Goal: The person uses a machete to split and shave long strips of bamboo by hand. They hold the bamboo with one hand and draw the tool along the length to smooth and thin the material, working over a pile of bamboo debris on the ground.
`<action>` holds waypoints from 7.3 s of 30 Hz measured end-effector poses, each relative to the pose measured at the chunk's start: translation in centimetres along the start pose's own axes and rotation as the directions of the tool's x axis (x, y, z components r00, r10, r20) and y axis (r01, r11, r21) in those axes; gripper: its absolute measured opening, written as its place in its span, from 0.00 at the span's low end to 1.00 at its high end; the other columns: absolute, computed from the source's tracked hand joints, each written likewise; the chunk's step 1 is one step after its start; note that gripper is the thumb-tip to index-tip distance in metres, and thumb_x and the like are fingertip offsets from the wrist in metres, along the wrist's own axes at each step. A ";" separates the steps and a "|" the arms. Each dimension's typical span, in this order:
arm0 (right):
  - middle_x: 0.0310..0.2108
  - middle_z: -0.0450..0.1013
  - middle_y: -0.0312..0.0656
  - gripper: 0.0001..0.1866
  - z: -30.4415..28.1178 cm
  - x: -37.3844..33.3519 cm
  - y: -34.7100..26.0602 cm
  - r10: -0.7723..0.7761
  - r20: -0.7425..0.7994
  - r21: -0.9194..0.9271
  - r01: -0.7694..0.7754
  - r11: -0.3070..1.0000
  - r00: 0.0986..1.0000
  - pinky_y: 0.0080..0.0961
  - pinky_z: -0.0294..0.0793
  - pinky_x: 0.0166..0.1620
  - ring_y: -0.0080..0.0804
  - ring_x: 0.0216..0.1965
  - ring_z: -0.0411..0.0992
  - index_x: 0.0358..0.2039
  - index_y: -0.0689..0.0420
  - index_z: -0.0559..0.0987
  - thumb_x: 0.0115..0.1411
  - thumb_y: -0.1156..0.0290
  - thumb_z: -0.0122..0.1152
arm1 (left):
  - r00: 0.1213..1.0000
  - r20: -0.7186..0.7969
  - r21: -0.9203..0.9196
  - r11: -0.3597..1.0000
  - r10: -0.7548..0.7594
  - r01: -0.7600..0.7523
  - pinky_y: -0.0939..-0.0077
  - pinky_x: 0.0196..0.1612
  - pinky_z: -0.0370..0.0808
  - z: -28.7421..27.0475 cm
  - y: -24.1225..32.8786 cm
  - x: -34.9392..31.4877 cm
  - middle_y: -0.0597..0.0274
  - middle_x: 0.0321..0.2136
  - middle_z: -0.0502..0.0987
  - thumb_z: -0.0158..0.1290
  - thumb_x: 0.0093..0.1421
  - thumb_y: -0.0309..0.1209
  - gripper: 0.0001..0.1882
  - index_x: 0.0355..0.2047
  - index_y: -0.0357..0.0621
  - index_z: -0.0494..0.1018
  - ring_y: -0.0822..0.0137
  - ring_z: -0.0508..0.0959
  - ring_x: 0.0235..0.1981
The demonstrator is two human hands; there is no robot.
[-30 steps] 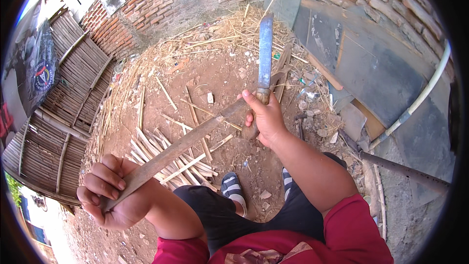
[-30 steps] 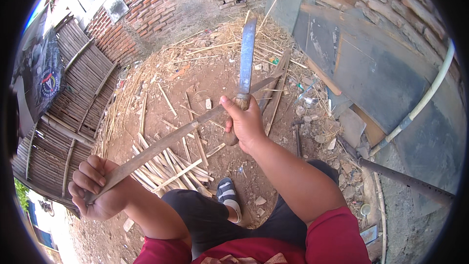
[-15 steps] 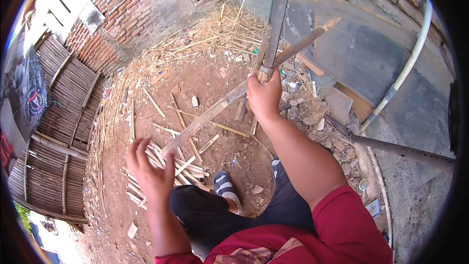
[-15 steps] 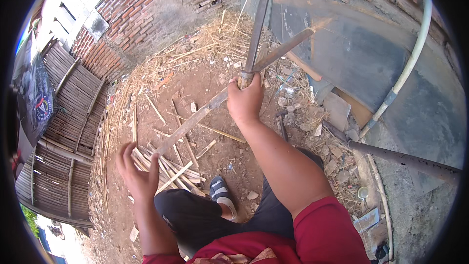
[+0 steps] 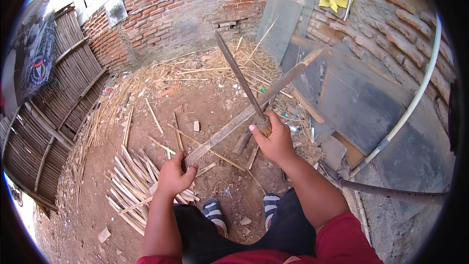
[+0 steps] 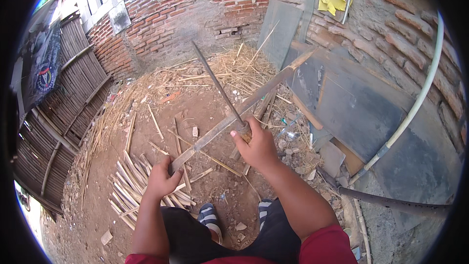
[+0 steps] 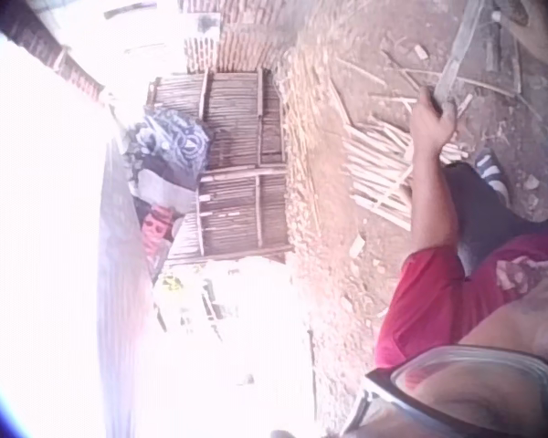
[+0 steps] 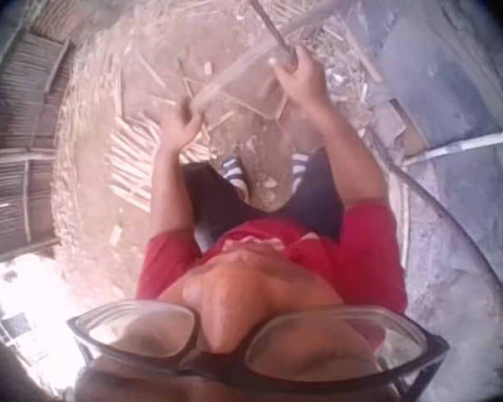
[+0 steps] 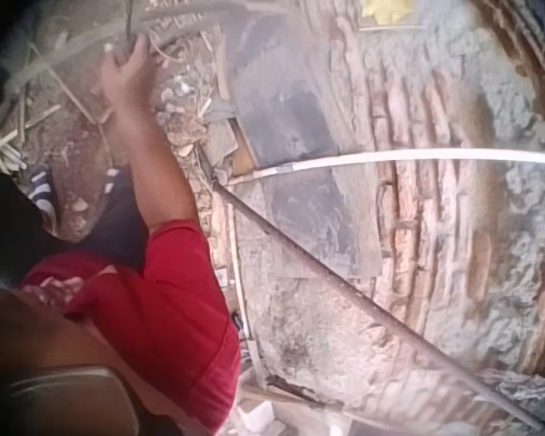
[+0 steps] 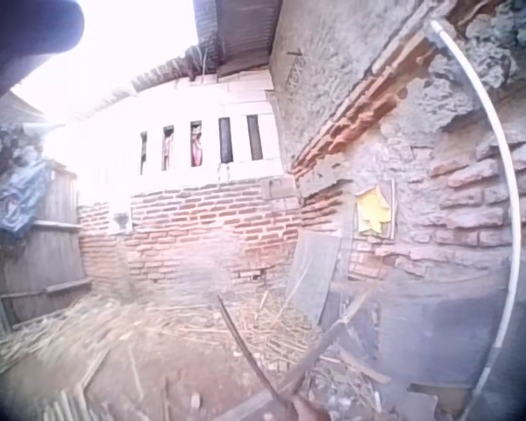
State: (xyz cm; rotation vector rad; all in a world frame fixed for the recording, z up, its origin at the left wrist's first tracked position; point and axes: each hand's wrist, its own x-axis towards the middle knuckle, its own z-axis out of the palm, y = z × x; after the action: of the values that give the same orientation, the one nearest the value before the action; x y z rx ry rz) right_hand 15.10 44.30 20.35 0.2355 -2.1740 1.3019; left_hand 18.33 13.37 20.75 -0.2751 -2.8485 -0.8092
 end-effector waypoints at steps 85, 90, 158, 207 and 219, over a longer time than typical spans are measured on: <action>0.29 0.78 0.45 0.14 1.5 -1.2 1.4 -0.280 0.534 -0.257 0.469 0.845 0.797 0.47 0.77 0.39 0.51 0.35 0.79 0.36 0.52 0.78 0.52 0.62 0.70 | 0.933 -0.307 0.270 0.923 -0.188 0.275 0.53 0.24 0.72 -2.6 -7.1 -20.2 0.45 0.16 0.71 0.56 0.54 0.28 0.10 0.22 0.40 0.66 0.40 0.76 0.20; 0.31 0.80 0.46 0.15 1.4 -0.4 1.9 -0.144 0.574 -0.295 0.367 0.882 0.806 0.47 0.78 0.41 0.51 0.37 0.80 0.38 0.56 0.78 0.54 0.62 0.69 | 0.922 -0.362 0.325 0.908 -0.141 0.266 0.52 0.25 0.72 -3.0 -8.0 -21.3 0.46 0.16 0.73 0.57 0.53 0.28 0.10 0.24 0.41 0.66 0.40 0.76 0.21; 0.28 0.78 0.46 0.17 0.5 0.2 4.3 -0.141 0.362 -0.298 0.257 0.919 0.922 0.45 0.77 0.37 0.50 0.34 0.79 0.38 0.53 0.78 0.48 0.65 0.71 | 0.898 -0.358 0.311 0.874 -0.257 0.374 0.54 0.24 0.71 -3.4 -6.4 -21.9 0.44 0.16 0.72 0.56 0.54 0.27 0.12 0.21 0.39 0.64 0.39 0.75 0.20; 0.33 0.80 0.48 0.21 -0.8 1.1 6.5 -0.022 0.364 -0.400 0.178 0.899 0.931 0.44 0.78 0.41 0.51 0.37 0.80 0.48 0.51 0.82 0.51 0.64 0.70 | 0.893 -0.440 0.445 0.840 -0.096 0.310 0.53 0.21 0.70 -4.8 -8.7 -24.3 0.49 0.15 0.71 0.57 0.54 0.26 0.09 0.24 0.42 0.66 0.44 0.75 0.17; 0.28 0.79 0.46 0.14 1.4 -0.4 1.9 -0.175 0.557 -0.262 0.372 0.891 0.812 0.45 0.78 0.40 0.51 0.34 0.80 0.37 0.56 0.80 0.52 0.65 0.69 | 0.921 -0.382 0.436 0.863 -0.079 0.255 0.55 0.21 0.70 -4.3 -8.4 -24.1 0.50 0.14 0.70 0.55 0.52 0.25 0.09 0.22 0.42 0.64 0.45 0.74 0.16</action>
State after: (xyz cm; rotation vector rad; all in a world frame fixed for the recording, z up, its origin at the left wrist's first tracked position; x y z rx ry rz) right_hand 14.05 44.04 18.28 0.8091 -2.6500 0.6952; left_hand 40.32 0.96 15.09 0.1791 -2.6298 -0.1251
